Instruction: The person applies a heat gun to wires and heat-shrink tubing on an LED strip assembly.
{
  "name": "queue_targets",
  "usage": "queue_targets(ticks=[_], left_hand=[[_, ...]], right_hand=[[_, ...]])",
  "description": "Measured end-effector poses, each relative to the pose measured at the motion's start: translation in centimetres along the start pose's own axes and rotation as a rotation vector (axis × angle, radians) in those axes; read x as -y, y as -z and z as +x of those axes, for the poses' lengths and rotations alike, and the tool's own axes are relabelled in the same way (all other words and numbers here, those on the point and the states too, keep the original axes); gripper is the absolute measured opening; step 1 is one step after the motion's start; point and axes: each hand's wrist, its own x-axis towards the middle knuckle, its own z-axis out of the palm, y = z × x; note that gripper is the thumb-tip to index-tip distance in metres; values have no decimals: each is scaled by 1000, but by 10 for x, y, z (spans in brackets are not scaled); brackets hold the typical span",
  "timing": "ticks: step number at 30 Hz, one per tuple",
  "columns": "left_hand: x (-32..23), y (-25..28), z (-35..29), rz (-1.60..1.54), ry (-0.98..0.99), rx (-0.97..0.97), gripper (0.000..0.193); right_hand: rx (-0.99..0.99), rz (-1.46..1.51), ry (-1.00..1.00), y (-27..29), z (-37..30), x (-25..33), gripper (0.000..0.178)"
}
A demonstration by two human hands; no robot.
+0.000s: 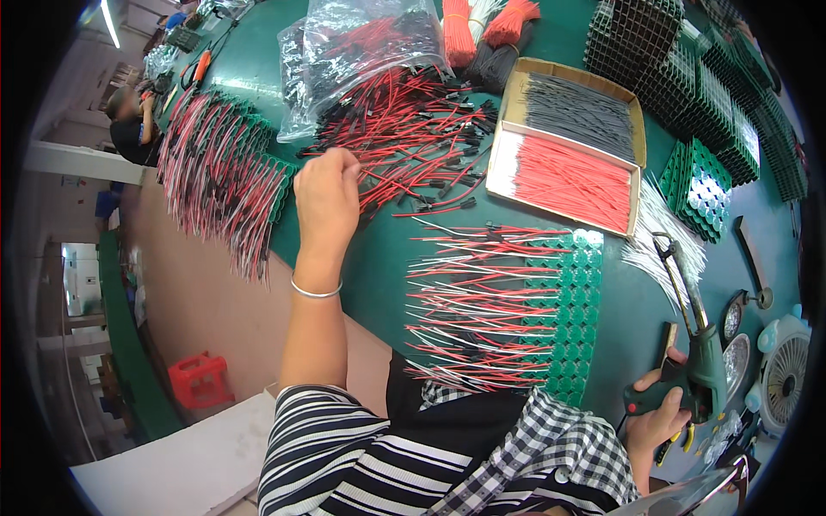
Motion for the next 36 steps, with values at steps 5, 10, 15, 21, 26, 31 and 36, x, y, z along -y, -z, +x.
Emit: queue_targets(ticks=[5,10,15,21,26,31,36], left_hand=[[-24,2,14,-276,92,66,9],[-6,-16,12,129,-78,237,10],[-9,-27,24,254,-239,215,10],[-12,10,37,395,-362,199,9],[-90,22,27,141,-465,240,26],[-157,-6,-20,-258,-671,452,19],[-166,-33,-41,-383,-584,341,23]], right_hand=[[16,-5,-28,5,2,-4,47],[25,-7,-49,3,-1,-3,47],[-18,0,-54,3,2,-2,49],[7,57,-103,1,4,-2,56],[132,10,-141,5,7,-1,61],[354,-103,-151,20,9,12,43],[610,-415,-43,19,11,18,21]])
